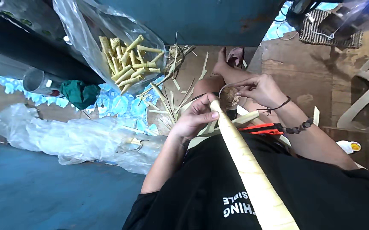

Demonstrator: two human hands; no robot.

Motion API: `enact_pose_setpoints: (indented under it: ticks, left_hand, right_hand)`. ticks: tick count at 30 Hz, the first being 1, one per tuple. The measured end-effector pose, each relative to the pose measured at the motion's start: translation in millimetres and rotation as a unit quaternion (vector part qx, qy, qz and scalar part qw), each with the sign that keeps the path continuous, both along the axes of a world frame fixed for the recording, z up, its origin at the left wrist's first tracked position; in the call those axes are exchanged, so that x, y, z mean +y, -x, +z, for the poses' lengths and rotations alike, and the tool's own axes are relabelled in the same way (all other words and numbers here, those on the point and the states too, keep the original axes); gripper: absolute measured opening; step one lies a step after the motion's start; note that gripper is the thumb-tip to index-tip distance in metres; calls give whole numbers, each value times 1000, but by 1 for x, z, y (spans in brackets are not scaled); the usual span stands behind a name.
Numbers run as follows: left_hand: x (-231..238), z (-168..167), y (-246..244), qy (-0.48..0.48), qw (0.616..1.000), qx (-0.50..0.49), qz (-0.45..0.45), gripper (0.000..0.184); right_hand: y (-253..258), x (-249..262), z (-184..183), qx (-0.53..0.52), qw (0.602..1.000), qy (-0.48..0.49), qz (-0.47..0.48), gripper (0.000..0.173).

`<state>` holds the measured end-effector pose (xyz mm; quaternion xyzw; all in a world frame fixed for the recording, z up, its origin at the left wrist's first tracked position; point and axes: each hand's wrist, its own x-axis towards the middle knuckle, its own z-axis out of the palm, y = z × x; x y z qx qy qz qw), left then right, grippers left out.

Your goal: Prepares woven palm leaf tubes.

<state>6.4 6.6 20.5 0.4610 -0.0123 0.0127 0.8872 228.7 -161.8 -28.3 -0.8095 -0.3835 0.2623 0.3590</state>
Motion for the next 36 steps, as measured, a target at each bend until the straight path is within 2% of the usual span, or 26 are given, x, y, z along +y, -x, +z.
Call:
enact_pose_setpoints:
  ticks: [4,7,11,14,17,20,23,25,29,36]
  left_hand:
    - [-3,1,-3,-9,1000,9,-7,15]
    - [-4,1,-6,-11,1000,9,-9,15]
    - [-5,1,-8,-10,1000,2,-17,13]
    - [-5,2,-9,-15,1000,1,-17,12]
    - [-6,3,-7,-17,1000,8,-6,14]
    - [-9,6,-9,-34,999,6,13,13]
    - [-7,3,-14,-24,999,-23,-1,14]
    - [-7,3,-16,-17,999,-37,-10,15]
    - [-6,4,-14,-13,999,-50,-18,20]
    - [-5,10,-11,-36,997,-62,-42,19]
  right_hand:
    - [7,-5,9,-7,997,-67,23,12]
    - [11,-6,11,-19,995,-95,-8,10]
    - [6,-7,4,-96,993,-39,-60,13]
    - [2,-10,-4,-111,990,-48,-68,13]
    - [21,-23,17,-27,985,-159,-55,11]
    - [49,-37,50,124,937,-325,16,19]
    - [66,-25,76,181,895,-402,63,15]
    - [74,-16,82,180,879,-435,78,11]
    - [79,-8,77,66,901,-420,89,8]
    - [80,-10,80,51,914,-392,89,6]
